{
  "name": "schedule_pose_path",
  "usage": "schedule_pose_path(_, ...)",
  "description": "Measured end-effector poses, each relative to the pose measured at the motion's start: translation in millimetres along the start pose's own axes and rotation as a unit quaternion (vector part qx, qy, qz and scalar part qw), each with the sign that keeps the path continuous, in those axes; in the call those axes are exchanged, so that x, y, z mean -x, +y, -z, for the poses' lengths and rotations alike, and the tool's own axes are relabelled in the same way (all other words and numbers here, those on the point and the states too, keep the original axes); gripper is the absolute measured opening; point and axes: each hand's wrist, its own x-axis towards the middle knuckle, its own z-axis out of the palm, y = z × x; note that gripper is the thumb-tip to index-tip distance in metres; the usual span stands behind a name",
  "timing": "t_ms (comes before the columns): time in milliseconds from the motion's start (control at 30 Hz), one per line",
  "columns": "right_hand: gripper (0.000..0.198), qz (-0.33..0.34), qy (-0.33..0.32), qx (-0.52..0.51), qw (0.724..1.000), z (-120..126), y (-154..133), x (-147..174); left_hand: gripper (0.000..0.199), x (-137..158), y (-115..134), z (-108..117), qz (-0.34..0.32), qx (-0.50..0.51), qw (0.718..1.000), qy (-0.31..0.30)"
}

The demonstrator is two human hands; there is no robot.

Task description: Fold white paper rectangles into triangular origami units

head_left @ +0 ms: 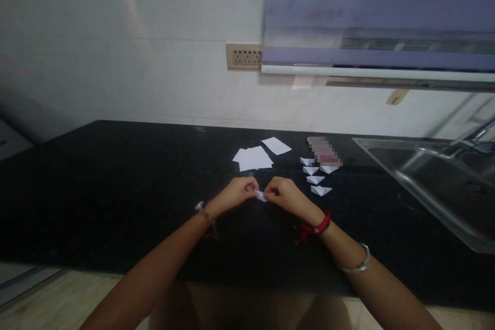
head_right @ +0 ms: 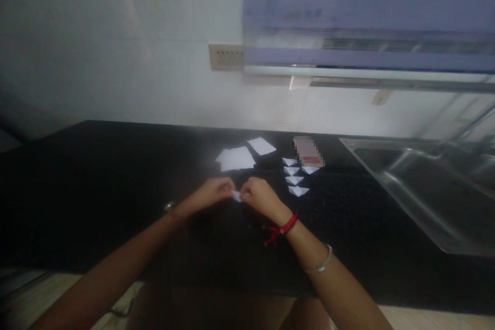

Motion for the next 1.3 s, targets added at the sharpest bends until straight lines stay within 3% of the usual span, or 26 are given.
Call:
schedule_pose_path(233,0.013,-0.038,-0.014,0.012,0.999,-1.1,-3.5,-1.6,0.01,-0.3,0.3,-2.0,-0.015,0.009,1.0,-0.004)
schedule_pose_path(500,0.008,-0.095,0.016,0.012,0.995,-7.4,-3.6,-3.7,0.01,0.4,3.4,-2.4,-0.008,0.015,1.0,-0.006)
schedule_pose_path(833,0.004,-0.046,0.026,-0.005,0.999,-4.5,-1.9,-2.0,0.009,-0.4,0.5,-0.8,0.001,0.019,1.0,-0.003)
schedule_pose_path(1133,0.028,-0.038,-0.012,-0.097,0.995,2.7,8.3,1.6,0.007,2.0,4.9,3.8,0.0,0.012,1.0,0.006)
schedule_pose_path(1300,0.024,-0.028,-0.011,-0.079,0.996,1.9,8.3,1.1,0.01,2.4,3.7,5.0,-0.02,-0.004,1.0,0.007)
